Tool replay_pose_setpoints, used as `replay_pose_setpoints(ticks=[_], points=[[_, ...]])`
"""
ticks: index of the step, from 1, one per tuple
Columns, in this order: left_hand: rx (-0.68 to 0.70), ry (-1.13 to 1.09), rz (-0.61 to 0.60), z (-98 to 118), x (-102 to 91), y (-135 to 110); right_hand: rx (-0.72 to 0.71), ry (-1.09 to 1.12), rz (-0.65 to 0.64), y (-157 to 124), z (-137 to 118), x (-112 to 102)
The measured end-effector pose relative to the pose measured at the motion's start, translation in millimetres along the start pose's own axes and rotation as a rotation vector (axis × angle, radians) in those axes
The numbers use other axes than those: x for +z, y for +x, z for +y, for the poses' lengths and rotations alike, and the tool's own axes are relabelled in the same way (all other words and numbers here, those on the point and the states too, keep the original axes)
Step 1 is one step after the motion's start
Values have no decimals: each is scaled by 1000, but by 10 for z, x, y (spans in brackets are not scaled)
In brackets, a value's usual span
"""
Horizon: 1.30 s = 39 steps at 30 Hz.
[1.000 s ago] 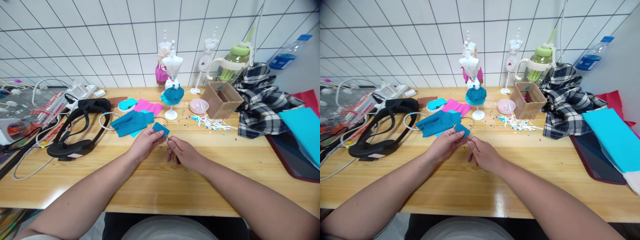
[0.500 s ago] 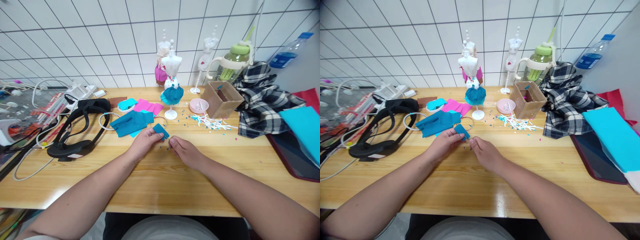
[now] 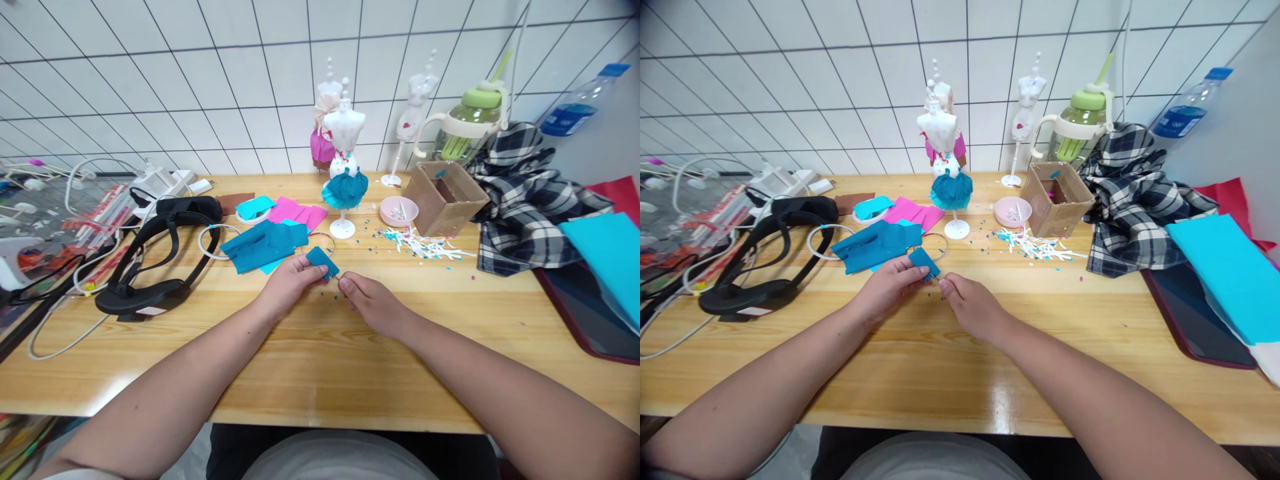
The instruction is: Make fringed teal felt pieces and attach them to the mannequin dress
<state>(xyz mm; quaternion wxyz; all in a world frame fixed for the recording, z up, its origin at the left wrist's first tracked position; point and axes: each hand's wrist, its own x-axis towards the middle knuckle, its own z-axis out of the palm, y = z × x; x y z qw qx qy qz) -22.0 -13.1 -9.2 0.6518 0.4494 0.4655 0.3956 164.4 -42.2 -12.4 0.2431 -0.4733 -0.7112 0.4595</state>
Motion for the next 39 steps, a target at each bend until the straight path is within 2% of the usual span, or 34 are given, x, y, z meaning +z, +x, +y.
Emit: replay_pose_setpoints(ticks=[10,18,27,39], points=[[-17,-52,22,7,22,-6,-19,-52,6,27,21,-4],[-50,-234,99,87,86,-47,6,80,-33,14,18,26],[-54,-240,37,60,129,-62,32,239,-61,38,32,101],[-30,-243,-1,55,137,-62,16,219,-58,26,-7,92]])
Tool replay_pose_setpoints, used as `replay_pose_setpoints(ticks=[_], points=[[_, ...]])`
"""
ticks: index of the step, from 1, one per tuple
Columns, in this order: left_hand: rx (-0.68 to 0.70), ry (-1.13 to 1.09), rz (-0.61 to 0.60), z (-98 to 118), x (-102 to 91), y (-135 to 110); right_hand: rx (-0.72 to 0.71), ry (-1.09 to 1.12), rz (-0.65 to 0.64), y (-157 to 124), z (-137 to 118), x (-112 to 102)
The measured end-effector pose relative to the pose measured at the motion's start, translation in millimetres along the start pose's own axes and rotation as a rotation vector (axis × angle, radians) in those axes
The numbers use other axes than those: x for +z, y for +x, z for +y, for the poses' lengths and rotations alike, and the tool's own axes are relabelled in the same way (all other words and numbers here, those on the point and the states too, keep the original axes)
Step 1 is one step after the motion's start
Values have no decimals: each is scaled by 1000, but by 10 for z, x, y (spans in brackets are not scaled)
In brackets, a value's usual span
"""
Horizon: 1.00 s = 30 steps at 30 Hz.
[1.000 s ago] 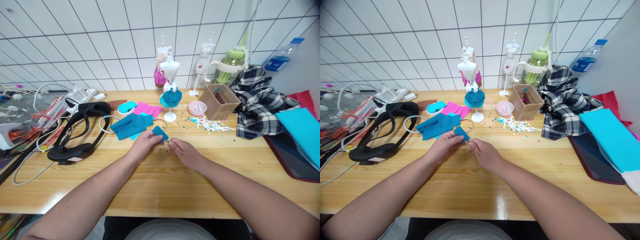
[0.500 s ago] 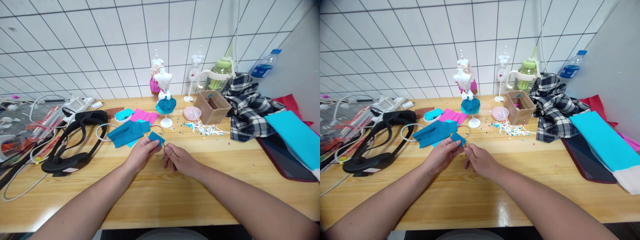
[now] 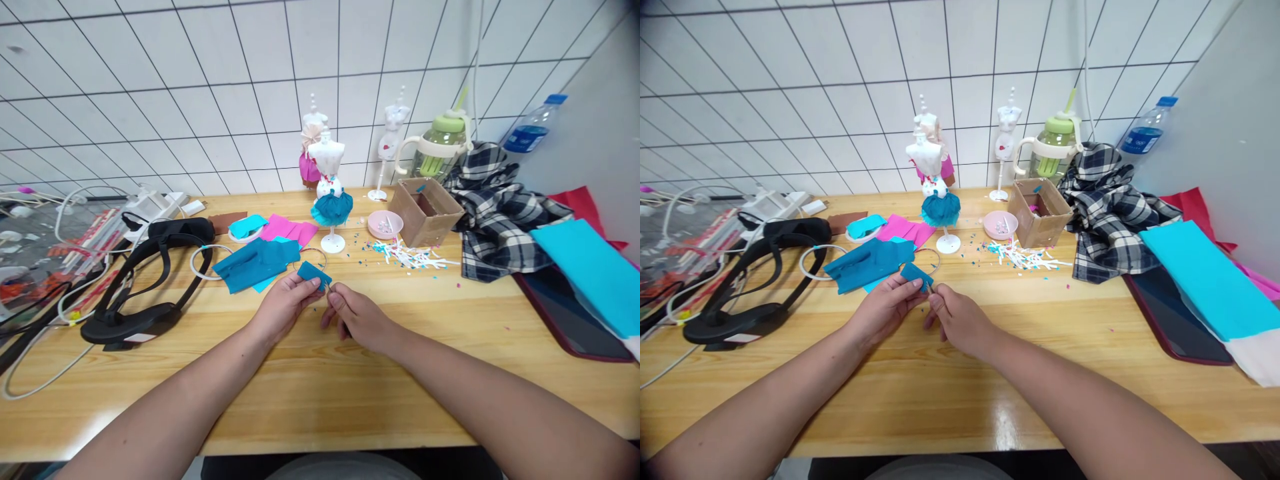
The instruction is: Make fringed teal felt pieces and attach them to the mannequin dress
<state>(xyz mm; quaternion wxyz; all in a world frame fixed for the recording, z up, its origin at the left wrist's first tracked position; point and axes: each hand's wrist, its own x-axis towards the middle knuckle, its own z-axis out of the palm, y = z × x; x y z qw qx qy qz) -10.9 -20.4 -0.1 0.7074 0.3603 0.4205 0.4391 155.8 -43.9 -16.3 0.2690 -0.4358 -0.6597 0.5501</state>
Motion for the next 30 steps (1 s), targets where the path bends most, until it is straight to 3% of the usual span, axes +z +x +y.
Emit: replay_pose_setpoints(ticks=[15,22,30], points=[[12,6,14,-10,-25,9,-20,-77,7,21,80,-17],[13,28,-9,1,-47,21,13,-28,-48,-11,47,-67],[41,118,-3,-16,-134,74,19,-146,-35,-28,37,-123]])
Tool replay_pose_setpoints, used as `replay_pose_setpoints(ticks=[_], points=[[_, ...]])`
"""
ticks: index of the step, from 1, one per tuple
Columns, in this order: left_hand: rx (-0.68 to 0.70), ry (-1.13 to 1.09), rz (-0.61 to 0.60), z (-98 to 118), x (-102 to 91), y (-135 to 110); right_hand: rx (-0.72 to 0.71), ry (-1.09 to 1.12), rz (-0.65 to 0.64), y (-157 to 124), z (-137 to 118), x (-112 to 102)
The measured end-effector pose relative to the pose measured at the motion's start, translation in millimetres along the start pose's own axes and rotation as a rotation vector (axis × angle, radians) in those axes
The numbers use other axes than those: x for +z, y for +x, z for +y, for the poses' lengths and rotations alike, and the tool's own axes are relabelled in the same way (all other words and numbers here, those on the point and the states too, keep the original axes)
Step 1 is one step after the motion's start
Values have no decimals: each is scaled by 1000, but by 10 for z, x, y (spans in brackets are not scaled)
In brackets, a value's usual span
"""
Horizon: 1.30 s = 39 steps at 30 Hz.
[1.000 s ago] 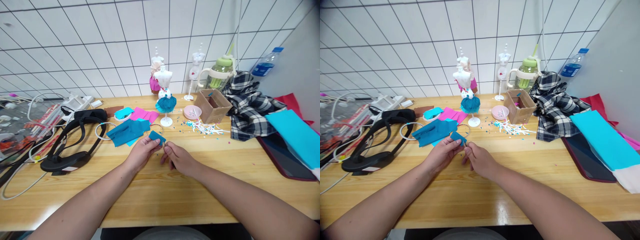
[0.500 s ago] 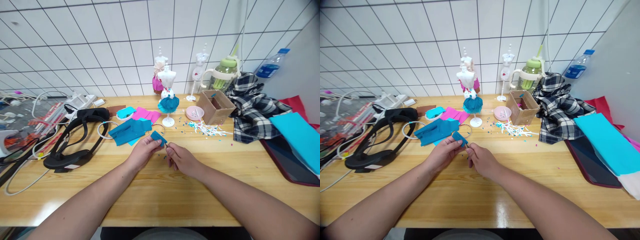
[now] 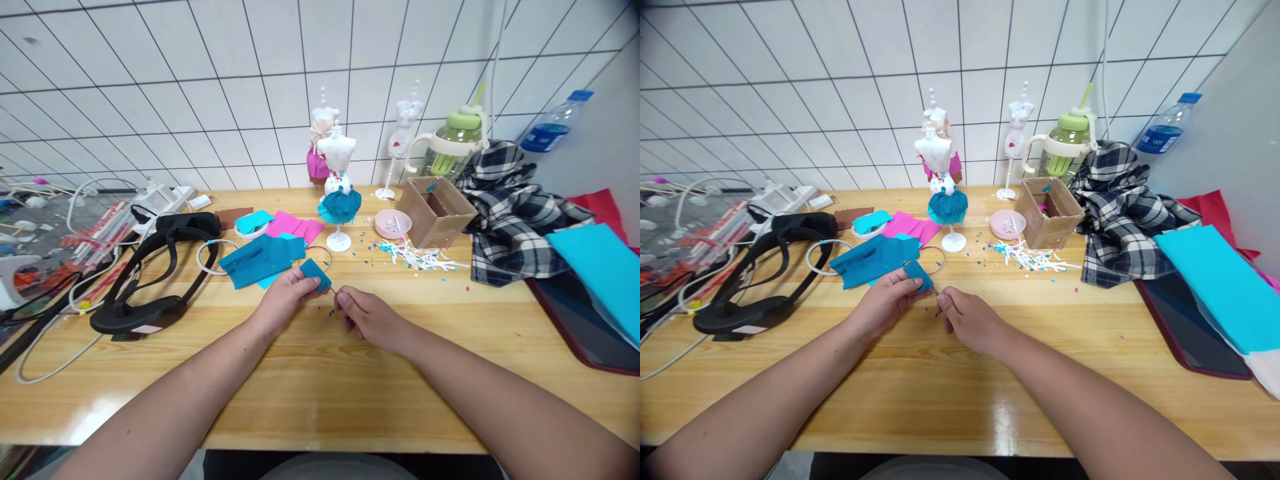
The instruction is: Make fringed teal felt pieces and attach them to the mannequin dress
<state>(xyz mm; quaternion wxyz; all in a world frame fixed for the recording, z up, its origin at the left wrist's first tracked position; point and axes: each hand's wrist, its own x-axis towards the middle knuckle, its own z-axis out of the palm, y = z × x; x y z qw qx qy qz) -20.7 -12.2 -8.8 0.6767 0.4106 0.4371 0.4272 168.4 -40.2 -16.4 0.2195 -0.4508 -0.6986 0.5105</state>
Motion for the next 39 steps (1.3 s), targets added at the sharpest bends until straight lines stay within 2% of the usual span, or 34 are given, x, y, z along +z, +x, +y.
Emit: replay_pose_setpoints(ticks=[7,29,39], points=[[-15,52,-24,-10,1,-8,12,-74,27,-9,-67,-21],[-1,153,-41,-12,-31,-4,-9,-79,16,11,-86,-45],[-10,137,-52,-12,-27,-13,-48,-142,39,14,-68,-63]])
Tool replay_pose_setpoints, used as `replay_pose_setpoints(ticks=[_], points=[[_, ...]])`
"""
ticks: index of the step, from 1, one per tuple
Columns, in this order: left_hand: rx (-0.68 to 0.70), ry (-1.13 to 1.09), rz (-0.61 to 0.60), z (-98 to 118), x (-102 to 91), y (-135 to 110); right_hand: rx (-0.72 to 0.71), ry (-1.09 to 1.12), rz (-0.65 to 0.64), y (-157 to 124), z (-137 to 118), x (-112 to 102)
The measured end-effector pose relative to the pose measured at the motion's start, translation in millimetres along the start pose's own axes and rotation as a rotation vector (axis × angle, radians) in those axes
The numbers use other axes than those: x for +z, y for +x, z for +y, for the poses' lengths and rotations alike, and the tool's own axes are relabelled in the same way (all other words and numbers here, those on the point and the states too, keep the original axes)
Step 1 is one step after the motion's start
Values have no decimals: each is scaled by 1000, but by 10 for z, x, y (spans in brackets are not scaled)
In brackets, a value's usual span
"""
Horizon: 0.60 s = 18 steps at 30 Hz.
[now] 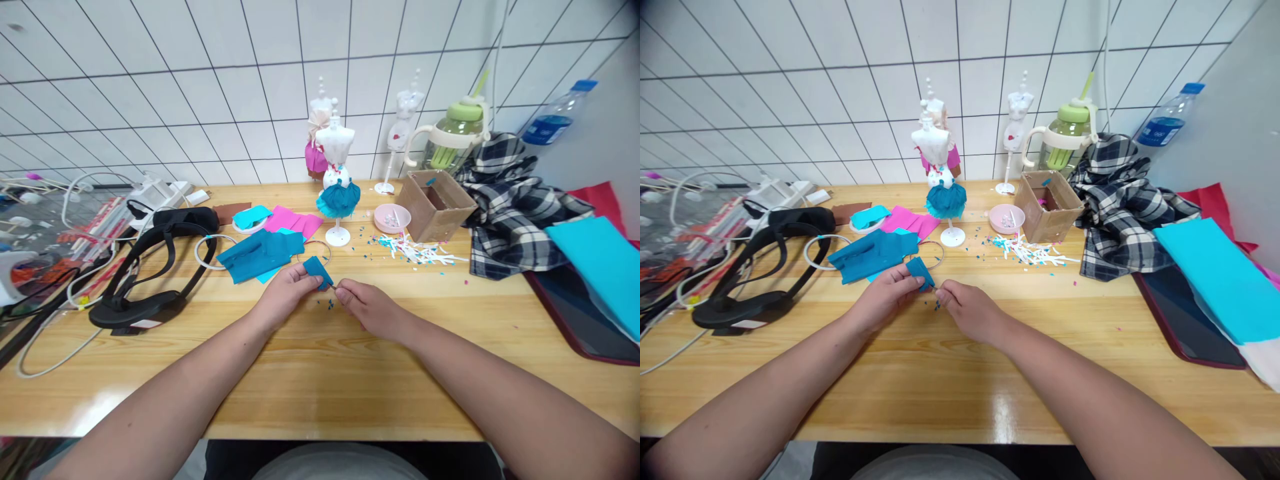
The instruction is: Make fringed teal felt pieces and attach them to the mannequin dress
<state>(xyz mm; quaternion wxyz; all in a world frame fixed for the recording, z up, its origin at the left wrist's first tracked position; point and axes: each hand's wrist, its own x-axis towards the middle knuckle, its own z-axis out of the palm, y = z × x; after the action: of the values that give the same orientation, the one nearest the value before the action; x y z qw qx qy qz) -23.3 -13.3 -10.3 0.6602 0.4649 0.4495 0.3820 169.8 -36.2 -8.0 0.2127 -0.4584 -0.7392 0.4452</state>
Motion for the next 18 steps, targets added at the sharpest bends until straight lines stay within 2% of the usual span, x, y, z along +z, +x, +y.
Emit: replay_pose_setpoints(ticks=[4,8,14,18], points=[[-2,-30,40,22,3,0,59,-48,-5,-1,-1,-66],[29,-26,80,36,25,-13,178,-65,105,8,-22,-127],[35,80,-28,69,127,-56,114,115,201,12,-47,-62],[72,133,-5,89,148,-59,143,123,241,33,-5,-43]])
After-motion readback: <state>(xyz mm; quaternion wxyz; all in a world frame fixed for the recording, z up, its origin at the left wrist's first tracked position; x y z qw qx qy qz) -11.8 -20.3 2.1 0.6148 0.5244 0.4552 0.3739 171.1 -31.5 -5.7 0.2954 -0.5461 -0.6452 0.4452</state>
